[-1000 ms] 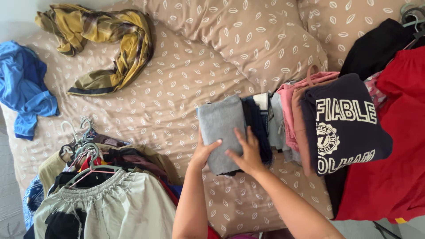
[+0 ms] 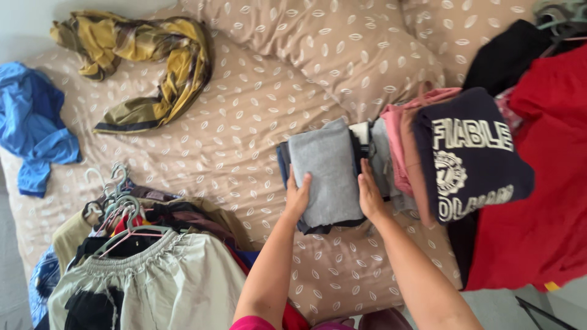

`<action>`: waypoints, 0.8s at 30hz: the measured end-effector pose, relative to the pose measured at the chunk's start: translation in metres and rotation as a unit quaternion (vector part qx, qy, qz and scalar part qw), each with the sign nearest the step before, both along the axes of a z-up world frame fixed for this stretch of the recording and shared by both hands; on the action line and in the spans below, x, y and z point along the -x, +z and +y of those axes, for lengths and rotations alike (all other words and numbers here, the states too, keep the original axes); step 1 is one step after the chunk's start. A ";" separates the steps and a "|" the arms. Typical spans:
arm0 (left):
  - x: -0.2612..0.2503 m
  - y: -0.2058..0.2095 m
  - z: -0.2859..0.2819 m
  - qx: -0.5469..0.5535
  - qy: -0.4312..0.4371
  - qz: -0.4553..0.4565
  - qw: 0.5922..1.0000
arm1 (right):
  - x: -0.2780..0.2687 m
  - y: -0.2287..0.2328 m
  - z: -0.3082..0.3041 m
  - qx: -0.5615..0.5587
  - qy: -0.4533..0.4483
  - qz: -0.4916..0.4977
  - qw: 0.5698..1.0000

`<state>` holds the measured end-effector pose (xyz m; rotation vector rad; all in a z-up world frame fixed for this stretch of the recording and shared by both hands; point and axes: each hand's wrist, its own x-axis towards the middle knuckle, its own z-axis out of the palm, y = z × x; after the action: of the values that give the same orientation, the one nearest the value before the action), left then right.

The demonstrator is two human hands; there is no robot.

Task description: The person removes various clothing items, including shirts, pants, and folded garments, from a glass-fronted wardrobe. They place these items onto a bed, sometimes using hangers to hold multiple pieces together. The person also retrieves folded clothes from a lower shelf and stacks them on the bed.

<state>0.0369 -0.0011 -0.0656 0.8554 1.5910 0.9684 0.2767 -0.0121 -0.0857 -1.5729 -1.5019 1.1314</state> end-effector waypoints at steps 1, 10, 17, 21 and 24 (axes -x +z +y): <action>0.000 -0.003 -0.003 -0.030 -0.003 0.063 0.998 | 0.000 0.008 -0.006 -0.003 -0.001 0.014 1.000; -0.017 0.063 -0.035 -0.219 -0.081 0.229 0.945 | -0.004 0.107 -0.039 -0.016 -0.034 0.096 0.995; -0.084 0.158 -0.062 -0.343 -0.217 0.030 0.914 | -0.036 0.200 -0.082 -0.051 -0.041 0.208 0.976; -0.131 0.210 -0.076 -0.378 -0.297 -0.051 0.875 | -0.068 0.241 -0.120 -0.080 -0.069 0.266 0.958; -0.165 0.241 -0.092 -0.377 -0.349 -0.081 0.854 | -0.095 0.258 -0.158 -0.098 -0.119 0.288 0.945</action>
<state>0.2019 -0.0929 0.1749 1.6877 0.5979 1.0679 0.3719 -0.1701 0.1725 -1.1171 -0.9720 1.1316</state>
